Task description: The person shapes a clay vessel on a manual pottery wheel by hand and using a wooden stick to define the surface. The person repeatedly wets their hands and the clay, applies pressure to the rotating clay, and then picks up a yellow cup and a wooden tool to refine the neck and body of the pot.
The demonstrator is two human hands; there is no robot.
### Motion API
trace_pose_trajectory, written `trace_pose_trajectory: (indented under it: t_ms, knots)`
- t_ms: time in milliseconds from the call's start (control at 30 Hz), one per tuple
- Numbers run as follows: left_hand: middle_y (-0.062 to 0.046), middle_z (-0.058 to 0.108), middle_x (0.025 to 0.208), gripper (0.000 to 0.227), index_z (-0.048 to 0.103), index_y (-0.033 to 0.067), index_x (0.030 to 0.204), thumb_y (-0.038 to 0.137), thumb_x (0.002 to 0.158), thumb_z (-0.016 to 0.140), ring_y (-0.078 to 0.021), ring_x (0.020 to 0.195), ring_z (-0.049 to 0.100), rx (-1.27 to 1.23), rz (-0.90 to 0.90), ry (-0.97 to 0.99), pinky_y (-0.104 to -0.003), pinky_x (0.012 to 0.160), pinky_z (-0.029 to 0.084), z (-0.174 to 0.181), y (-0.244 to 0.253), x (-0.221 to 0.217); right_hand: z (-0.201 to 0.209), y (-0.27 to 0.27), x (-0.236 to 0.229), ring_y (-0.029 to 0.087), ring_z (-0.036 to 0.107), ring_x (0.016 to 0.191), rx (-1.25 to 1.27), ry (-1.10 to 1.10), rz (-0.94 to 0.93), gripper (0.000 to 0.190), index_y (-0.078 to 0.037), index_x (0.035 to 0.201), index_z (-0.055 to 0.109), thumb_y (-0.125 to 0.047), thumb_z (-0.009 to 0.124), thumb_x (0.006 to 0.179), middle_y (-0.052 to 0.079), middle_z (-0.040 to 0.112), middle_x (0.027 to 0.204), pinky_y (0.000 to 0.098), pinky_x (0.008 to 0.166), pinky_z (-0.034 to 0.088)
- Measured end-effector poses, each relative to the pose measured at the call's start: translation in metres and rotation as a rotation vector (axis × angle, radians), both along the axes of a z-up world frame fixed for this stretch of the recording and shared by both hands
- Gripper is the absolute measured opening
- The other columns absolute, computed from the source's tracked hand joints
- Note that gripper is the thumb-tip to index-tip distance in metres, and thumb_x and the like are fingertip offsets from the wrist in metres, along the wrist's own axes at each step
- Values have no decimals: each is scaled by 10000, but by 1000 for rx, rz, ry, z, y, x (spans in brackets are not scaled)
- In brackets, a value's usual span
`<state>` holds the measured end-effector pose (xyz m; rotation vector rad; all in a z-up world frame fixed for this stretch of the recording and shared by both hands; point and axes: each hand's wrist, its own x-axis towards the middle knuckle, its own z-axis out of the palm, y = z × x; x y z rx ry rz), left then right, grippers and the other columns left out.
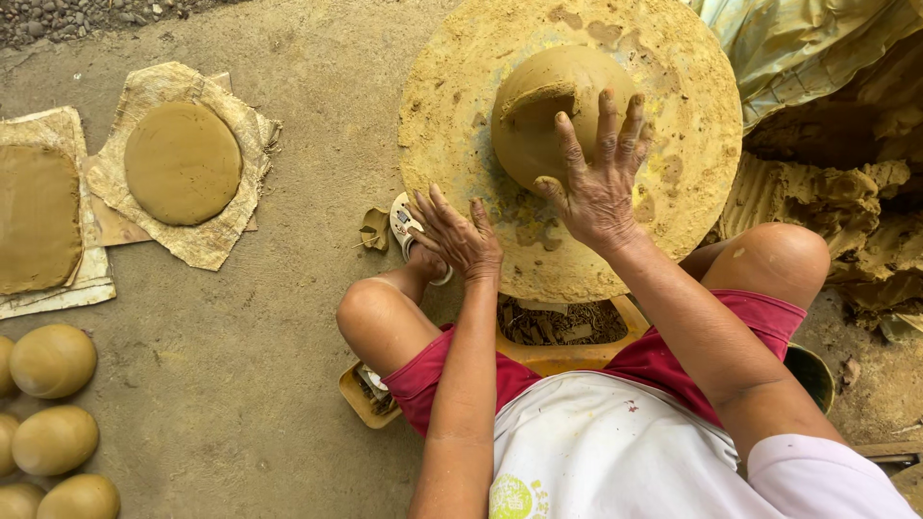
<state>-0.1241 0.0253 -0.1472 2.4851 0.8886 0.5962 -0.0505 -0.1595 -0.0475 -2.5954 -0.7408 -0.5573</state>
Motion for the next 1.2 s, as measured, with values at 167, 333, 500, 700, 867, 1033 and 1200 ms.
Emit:
trace_pose_trajectory:
  t_ms: [167,333,500,700,867,1033,1200]
  knots:
    - [-184,235,1708,817,249,122,1637,674,1035,241,-387,1614,96,-43,-20,13,-603,1281,-57,8,-20,-13,-14,8,1,390,-176,1590,-135,-17,-47,822,-307,1694,298,-744,503,1028,79,-125,1769,738,1181,-94]
    - [-184,262,1701,784,247,100,1627,643,1062,259,-392,1612,127,-53,-82,-37,-578,1299,-7,18,-35,-21,-54,9,-1,269,187,1509,50,29,-17,588,-326,1633,414,-552,536,1104,-73,240,1623,592,1278,133]
    - [-176,284,1689,787,252,98,1628,641,1060,242,-371,1611,135,-46,-109,7,-578,1304,-13,18,-48,-26,-52,-7,31,276,476,1309,427,-44,-141,723,-222,1501,478,-622,728,953,-49,516,1325,511,1219,367]
    - [-163,291,1693,797,264,103,1626,650,1048,217,-355,1612,126,-69,-133,4,-568,1301,-34,19,-63,-28,-2,0,85,362,80,1583,75,-327,-90,1210,-314,1665,157,-766,866,794,131,145,1695,662,1292,146]
    - [-178,292,1694,762,266,80,1628,605,1076,257,-378,1613,136,-122,-175,-29,-587,1297,-19,22,-72,-30,15,6,86,411,-121,1581,-144,-168,-4,1286,-382,1705,96,-568,886,707,149,-84,1729,756,1258,26]
    - [-170,309,1684,734,281,83,1621,583,1085,290,-381,1608,187,-100,-203,-20,-607,1299,26,27,-78,-35,8,20,78,425,-171,1555,-178,-135,32,1266,-410,1673,108,-398,945,724,154,-134,1719,780,1222,-5]
    - [-159,309,1692,728,288,102,1622,587,1080,295,-373,1605,195,-106,-213,-12,-608,1295,37,28,-83,-33,6,47,75,409,-223,1568,-257,-180,-57,1190,-407,1672,88,-63,785,771,145,-228,1724,760,1193,-74]
